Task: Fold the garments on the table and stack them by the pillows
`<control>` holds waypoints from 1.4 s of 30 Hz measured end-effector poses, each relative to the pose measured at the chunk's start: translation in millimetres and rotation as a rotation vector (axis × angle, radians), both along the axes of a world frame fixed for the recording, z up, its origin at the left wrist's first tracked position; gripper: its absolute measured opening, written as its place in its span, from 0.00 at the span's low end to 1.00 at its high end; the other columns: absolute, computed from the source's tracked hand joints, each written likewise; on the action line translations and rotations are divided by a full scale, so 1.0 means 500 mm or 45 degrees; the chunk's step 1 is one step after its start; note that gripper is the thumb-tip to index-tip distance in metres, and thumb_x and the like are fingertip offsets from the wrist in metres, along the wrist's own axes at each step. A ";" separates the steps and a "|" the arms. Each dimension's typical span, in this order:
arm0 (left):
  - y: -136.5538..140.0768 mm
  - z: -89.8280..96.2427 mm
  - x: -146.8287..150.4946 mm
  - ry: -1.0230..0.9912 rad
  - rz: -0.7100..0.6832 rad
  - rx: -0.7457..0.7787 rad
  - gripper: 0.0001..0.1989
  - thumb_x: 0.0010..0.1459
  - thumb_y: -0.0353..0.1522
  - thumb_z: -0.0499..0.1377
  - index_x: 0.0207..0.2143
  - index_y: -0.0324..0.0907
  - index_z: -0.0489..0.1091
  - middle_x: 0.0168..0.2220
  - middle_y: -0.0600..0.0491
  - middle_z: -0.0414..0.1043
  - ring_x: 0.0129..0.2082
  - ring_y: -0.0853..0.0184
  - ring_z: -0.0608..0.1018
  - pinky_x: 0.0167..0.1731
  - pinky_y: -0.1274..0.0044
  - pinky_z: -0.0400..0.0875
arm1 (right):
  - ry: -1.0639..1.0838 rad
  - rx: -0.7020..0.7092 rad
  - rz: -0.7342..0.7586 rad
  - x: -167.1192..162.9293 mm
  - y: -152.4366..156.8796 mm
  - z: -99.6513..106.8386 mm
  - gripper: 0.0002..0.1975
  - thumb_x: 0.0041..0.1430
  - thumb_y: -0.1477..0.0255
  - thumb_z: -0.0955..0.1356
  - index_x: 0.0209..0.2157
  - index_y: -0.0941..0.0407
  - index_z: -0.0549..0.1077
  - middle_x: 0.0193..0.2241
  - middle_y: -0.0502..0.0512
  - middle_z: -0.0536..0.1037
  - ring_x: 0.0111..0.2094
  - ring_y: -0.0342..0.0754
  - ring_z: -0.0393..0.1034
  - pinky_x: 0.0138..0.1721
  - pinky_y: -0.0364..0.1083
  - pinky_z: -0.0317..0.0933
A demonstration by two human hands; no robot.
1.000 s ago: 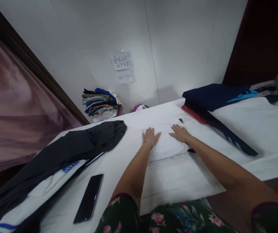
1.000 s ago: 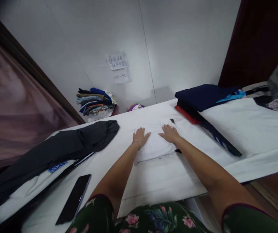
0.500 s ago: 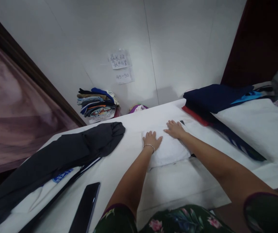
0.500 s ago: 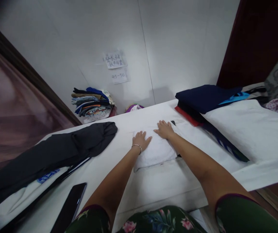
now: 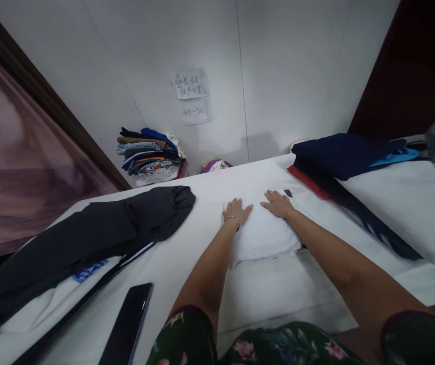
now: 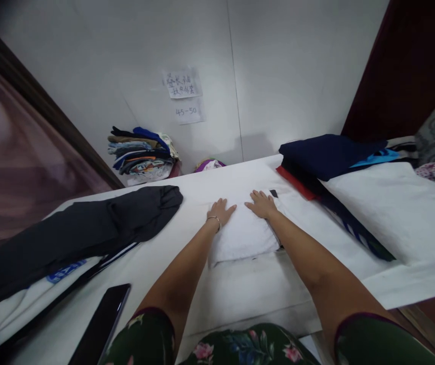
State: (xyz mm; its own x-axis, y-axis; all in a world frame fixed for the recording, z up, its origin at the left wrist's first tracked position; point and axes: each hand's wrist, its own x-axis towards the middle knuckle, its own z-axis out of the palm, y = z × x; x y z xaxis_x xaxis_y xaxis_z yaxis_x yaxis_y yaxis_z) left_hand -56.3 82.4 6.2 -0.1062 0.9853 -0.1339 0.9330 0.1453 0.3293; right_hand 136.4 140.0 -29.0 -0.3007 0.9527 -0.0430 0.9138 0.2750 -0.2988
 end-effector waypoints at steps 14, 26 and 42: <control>-0.009 -0.017 -0.006 -0.157 0.058 0.052 0.32 0.59 0.51 0.45 0.61 0.45 0.58 0.66 0.49 0.49 0.65 0.56 0.53 0.59 0.61 0.52 | 0.060 -0.041 -0.052 0.028 0.027 0.004 0.32 0.61 0.50 0.55 0.61 0.52 0.58 0.66 0.57 0.49 0.66 0.59 0.39 0.61 0.65 0.38; -0.001 -0.044 -0.045 -0.425 0.071 0.068 0.33 0.59 0.50 0.47 0.62 0.44 0.55 0.67 0.52 0.45 0.66 0.63 0.50 0.63 0.71 0.45 | 0.307 -0.140 -0.102 0.094 0.035 -0.023 0.36 0.59 0.49 0.58 0.62 0.55 0.58 0.66 0.57 0.50 0.66 0.56 0.39 0.64 0.56 0.39; -0.200 -0.060 -0.003 -0.477 0.257 0.225 0.38 0.60 0.47 0.48 0.65 0.36 0.45 0.68 0.43 0.35 0.67 0.59 0.42 0.64 0.71 0.38 | 0.308 0.172 -0.279 0.169 -0.170 0.014 0.24 0.58 0.55 0.61 0.45 0.56 0.75 0.43 0.60 0.77 0.44 0.56 0.71 0.45 0.50 0.62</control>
